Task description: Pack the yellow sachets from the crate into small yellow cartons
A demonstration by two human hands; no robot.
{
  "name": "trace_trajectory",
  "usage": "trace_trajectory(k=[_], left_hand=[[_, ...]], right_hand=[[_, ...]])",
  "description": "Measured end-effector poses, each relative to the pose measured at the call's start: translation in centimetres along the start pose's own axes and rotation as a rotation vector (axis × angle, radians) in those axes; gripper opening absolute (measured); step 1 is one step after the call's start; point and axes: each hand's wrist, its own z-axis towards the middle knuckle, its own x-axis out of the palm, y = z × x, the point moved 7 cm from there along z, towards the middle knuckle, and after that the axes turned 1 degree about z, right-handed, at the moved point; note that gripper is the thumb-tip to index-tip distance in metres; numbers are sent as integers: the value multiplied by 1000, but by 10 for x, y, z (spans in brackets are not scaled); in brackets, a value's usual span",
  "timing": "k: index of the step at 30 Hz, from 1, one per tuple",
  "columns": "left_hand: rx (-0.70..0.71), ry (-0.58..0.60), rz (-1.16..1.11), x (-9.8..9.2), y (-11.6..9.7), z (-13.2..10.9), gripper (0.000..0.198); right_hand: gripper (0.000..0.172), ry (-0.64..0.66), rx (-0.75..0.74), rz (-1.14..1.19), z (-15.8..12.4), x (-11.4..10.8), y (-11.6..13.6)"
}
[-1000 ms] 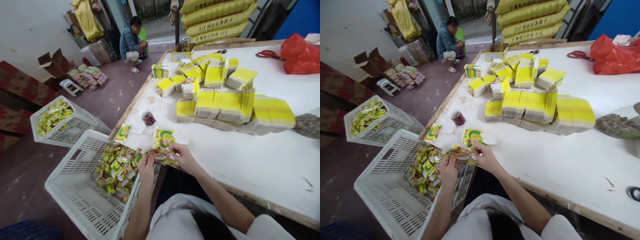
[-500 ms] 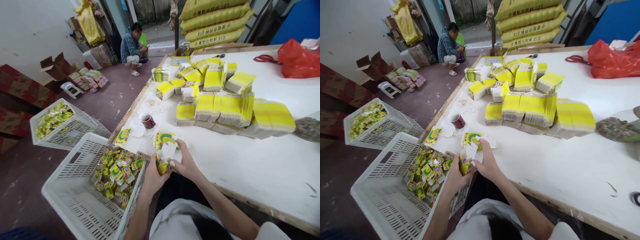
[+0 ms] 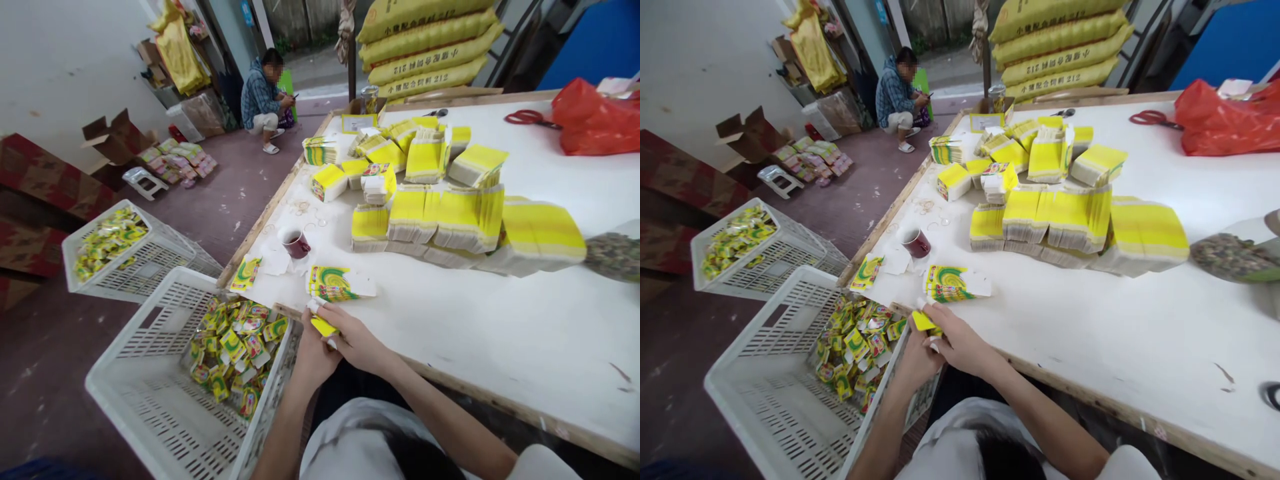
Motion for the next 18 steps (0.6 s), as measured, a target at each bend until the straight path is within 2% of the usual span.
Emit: trace_trajectory(k=[3,5,6,9,11,15,18], left_hand=[[30,-139,80,-9,3,0,71],[48,-176,160,-15,3,0,66],[54,-166,187,-18,2,0,61],[44,-105,224,-24,1,2,56],[23,-77,225,-29,-2,3,56],[24,41,246,-29,-10,6,53],[63,95,344,-25,-15,7,55]], right_hand=[[57,-94,-56,-148,0,-8,-1],[58,-171,-73,-230,0,-18,-1],[59,-163,-85,-274,1,-19,0],[59,18,-95,-382,3,-14,4],[50,124,-68,-422,3,-14,8],[29,257,-35,-410,2,-24,17],[25,297,-36,-356,3,-28,21]])
